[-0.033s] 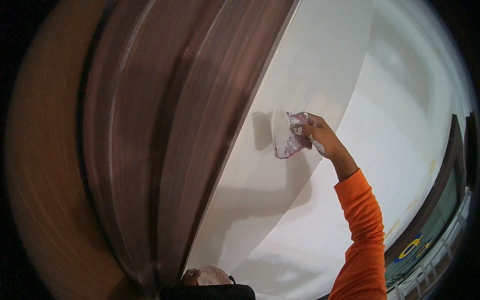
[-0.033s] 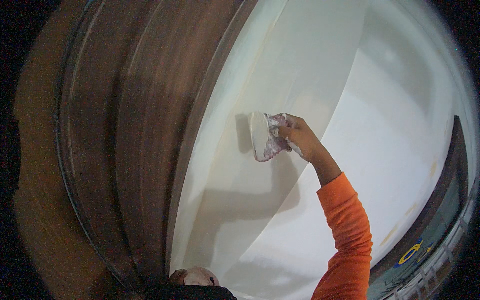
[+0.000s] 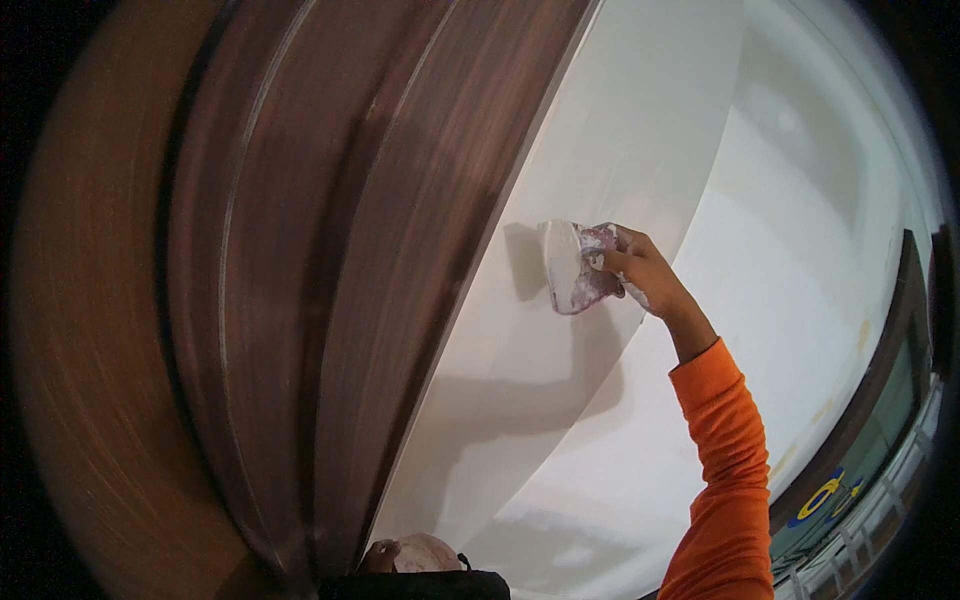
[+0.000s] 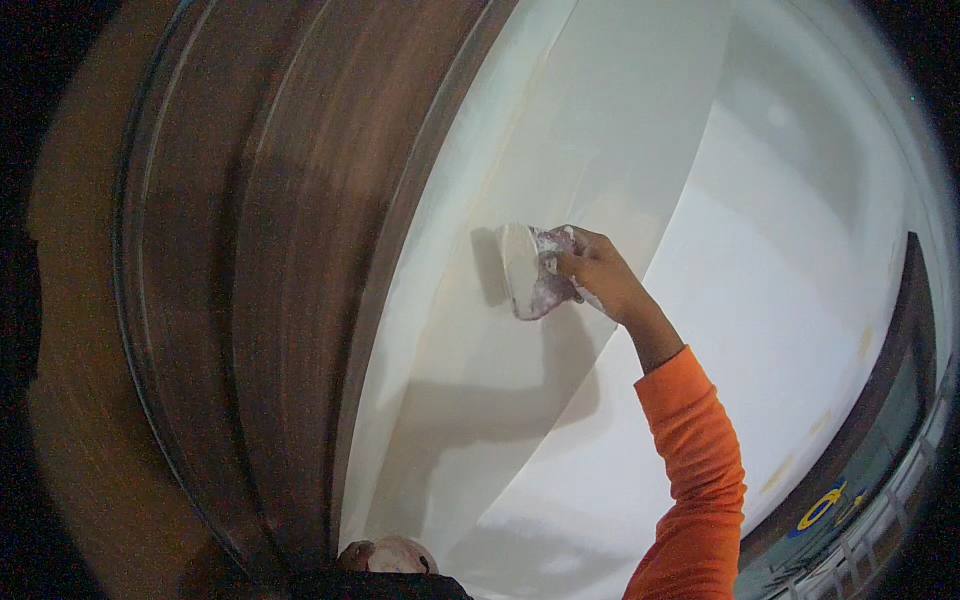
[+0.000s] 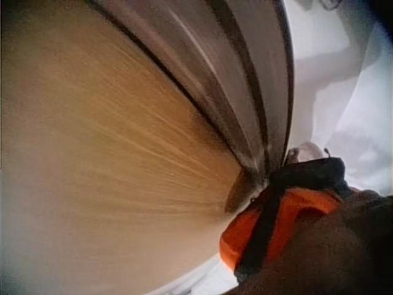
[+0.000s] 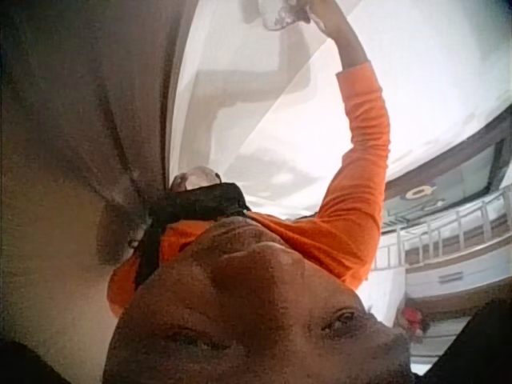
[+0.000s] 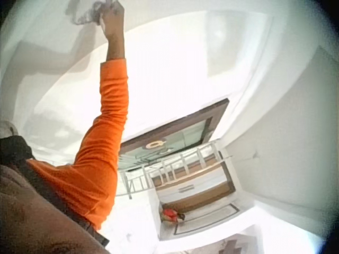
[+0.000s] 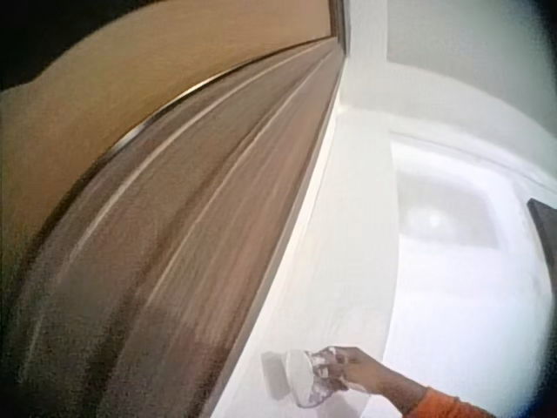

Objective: The person applies plaster to the upper edge of a wall using a putty knife and a container of joint compound, smoothing it along the seam.

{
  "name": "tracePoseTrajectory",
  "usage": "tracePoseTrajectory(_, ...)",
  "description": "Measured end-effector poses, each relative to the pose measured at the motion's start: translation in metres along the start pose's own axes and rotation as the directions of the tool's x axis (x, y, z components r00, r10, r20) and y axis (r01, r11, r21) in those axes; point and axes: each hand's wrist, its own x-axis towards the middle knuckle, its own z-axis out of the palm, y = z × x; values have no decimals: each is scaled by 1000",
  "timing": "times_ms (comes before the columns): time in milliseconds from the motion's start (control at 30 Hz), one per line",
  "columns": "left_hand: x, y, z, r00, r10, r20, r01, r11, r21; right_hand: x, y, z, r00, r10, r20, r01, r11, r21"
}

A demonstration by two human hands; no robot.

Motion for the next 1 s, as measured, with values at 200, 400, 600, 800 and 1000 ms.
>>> tracePoseTrajectory(200,27,-60,-24,967,217,-133,-221,975,-17,17,14,10,747,-665,16,373,399,-838)
tracePoseTrajectory(400,13,6,25,937,-155,312,248,927,-283,50,43,-18,751,-627,204,55,-249,-967)
tracePoseTrajectory(600,-12,-25,-15,998,-51,43,49,998,32,8,131,108,817,-426,390,250,-347,-904)
tracePoseTrajectory(800,-60,48,-8,986,-119,118,140,972,-187,24,39,52,753,-654,80,-64,-193,-979)
tracePoseTrajectory(1000,-44,-3,-4,963,-209,169,219,975,-47,47,61,76,847,-520,108,-115,-378,-919)
